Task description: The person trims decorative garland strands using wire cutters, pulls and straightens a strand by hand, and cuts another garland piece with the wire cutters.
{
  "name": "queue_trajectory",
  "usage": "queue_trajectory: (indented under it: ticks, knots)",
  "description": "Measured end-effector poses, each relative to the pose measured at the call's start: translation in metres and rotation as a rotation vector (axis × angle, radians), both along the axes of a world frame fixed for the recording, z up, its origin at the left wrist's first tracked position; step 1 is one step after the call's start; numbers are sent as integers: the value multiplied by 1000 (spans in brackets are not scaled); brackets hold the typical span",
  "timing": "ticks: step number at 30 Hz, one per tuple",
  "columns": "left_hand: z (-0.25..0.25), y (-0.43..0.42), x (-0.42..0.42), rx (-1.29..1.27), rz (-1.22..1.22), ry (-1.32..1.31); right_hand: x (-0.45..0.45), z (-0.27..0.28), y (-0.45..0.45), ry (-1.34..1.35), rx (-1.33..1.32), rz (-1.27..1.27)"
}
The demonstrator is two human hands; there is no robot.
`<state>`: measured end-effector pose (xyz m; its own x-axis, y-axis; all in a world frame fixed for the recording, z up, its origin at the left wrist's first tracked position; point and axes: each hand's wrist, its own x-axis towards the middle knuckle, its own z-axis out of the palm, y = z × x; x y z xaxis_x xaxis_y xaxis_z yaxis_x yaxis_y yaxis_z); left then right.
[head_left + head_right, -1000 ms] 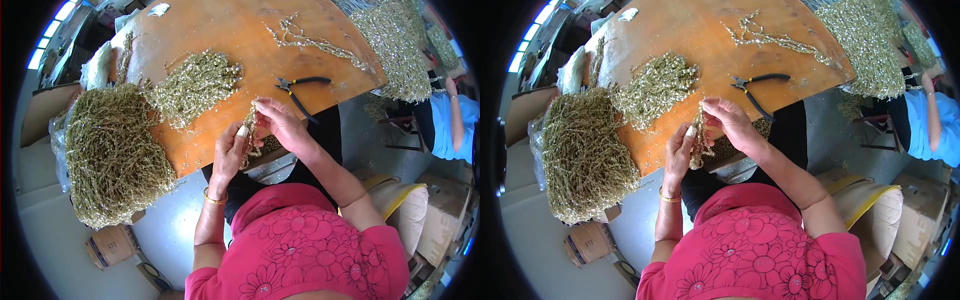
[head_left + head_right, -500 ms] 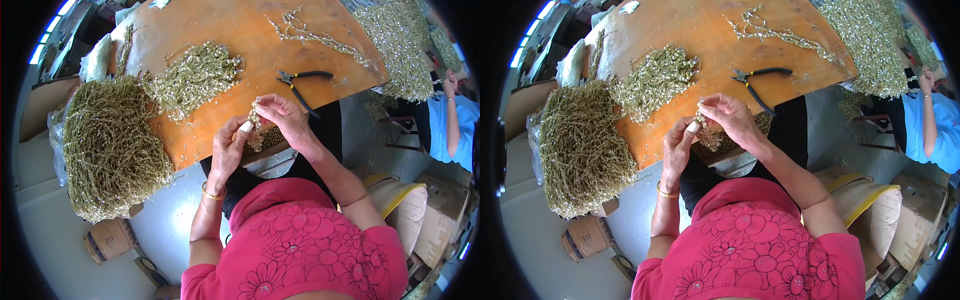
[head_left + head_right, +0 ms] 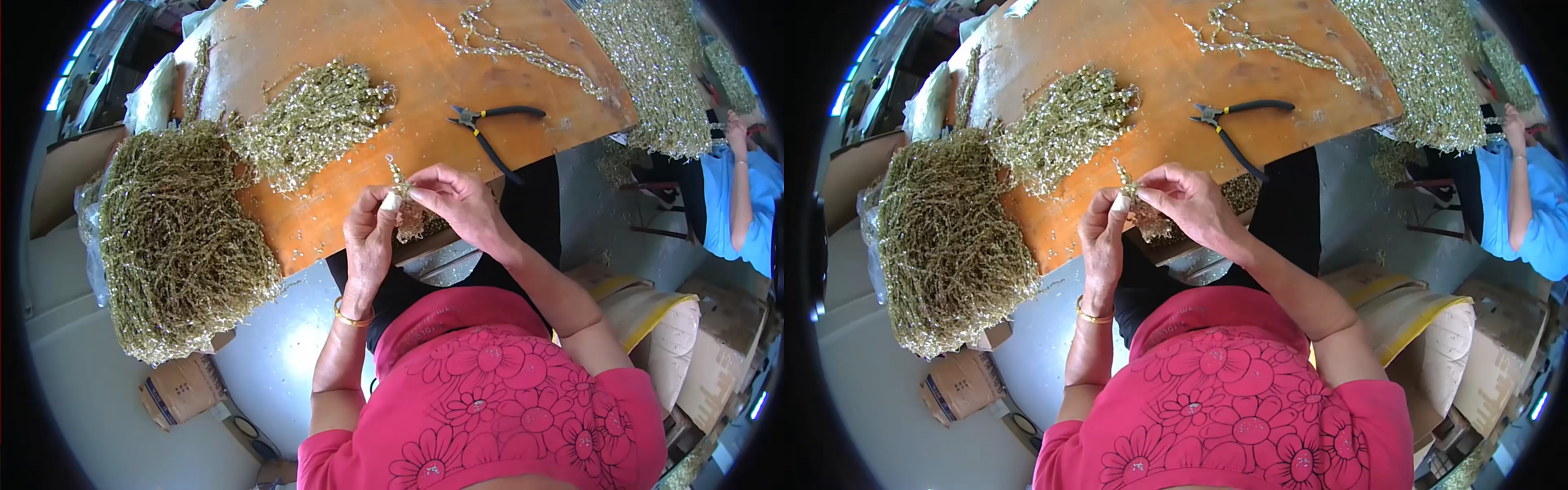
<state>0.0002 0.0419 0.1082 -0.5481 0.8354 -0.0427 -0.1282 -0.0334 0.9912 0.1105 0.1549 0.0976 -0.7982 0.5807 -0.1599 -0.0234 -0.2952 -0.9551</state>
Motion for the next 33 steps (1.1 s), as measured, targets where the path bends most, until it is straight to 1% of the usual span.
queue_trajectory:
  ticks: [2,5,6,9,11,12,14,15,18,20,23,26,29,30,32,33]
  knots:
    - [1,0,-1,0,-11,29,0,0,-2,4,33,-27]
    - [-1,-1,-2,-34,2,4,0,0,-4,95,-106,-55]
    - [-1,-1,-2,-50,10,-15,0,0,-4,100,-78,-64]
    - [5,5,5,3,57,100,2,-2,-5,81,31,-85]
    - [1,2,0,-60,1,122,2,-5,-4,27,143,-79]
    - [0,1,-3,-90,-26,134,3,-3,-3,4,158,-73]
    - [3,1,-4,-127,-29,284,5,6,-1,-43,187,-59]
    - [5,2,-4,-146,-32,359,5,4,0,-31,152,-41]
    - [14,3,-3,-147,-45,413,5,-1,7,0,11,13]
    - [8,3,-7,-174,-76,312,5,1,10,16,-135,57]
    - [5,2,-9,-173,-111,206,2,2,3,-3,-63,17]
    - [4,-1,-7,-203,-140,136,3,2,4,-118,200,45]
    - [-1,-5,-10,-231,-170,129,6,7,8,-123,547,54]
    - [-4,-6,-12,-234,-181,135,5,7,6,-88,655,33]
    - [-6,-6,-19,-161,-219,-45,4,8,5,-18,873,-10]
    - [-7,-7,-21,-125,-239,-136,5,9,6,-8,867,0]
